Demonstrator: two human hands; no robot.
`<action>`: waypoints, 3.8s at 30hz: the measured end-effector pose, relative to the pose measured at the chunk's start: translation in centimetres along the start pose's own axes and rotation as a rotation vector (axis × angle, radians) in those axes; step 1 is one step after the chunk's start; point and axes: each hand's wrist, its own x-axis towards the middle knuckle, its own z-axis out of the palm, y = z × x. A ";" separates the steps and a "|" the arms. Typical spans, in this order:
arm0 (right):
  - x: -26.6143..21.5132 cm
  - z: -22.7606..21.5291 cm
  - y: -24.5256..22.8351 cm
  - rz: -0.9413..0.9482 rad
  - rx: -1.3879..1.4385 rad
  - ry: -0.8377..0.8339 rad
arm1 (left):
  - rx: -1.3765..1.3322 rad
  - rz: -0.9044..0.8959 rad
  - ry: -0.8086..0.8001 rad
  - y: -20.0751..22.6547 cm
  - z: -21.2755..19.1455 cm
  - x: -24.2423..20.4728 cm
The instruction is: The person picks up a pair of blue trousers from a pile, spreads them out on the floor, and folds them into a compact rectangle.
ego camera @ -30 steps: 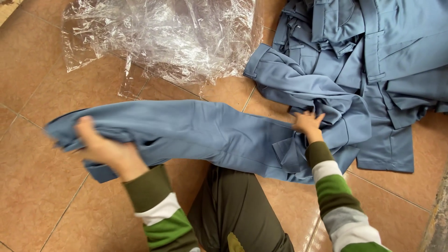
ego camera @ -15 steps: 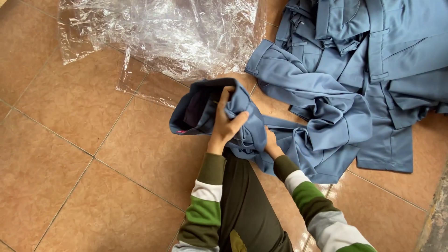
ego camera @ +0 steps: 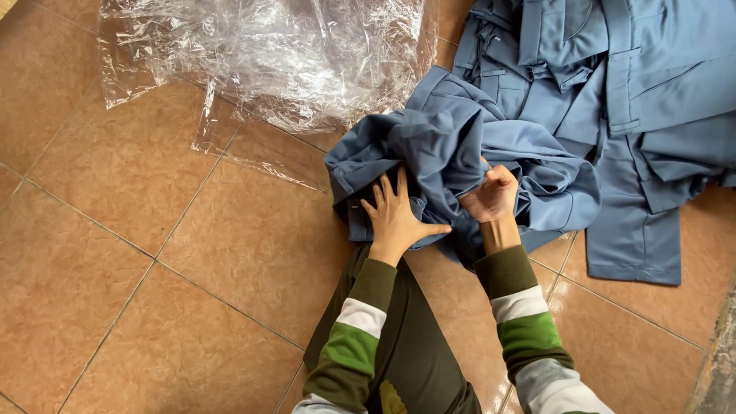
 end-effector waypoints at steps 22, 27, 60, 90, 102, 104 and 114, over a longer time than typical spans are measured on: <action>5.3 17.1 11.7 0.212 -0.684 -0.786 | -0.465 -0.050 0.977 -4.1 -2.3 -1.8; 5.9 19.3 14.1 0.374 -0.545 -0.834 | -0.646 -0.114 1.176 -7.2 -5.0 -4.8; 4.1 18.7 44.9 0.164 -1.338 -0.533 | -0.387 -0.366 1.720 -26.0 -23.0 -36.8; -4.8 33.5 43.6 0.148 -1.210 -0.885 | -0.962 -0.169 1.032 -28.5 -12.1 -39.7; -11.6 38.1 39.3 0.083 -1.320 -1.321 | -1.055 -0.126 1.168 -33.5 -8.8 -36.0; -9.9 35.4 40.7 -0.007 -1.324 -1.289 | -0.946 -0.155 1.146 -29.8 -12.1 -37.4; -5.4 36.7 45.5 -0.285 -1.412 -0.787 | -0.432 -0.994 1.034 -28.1 -8.0 -39.9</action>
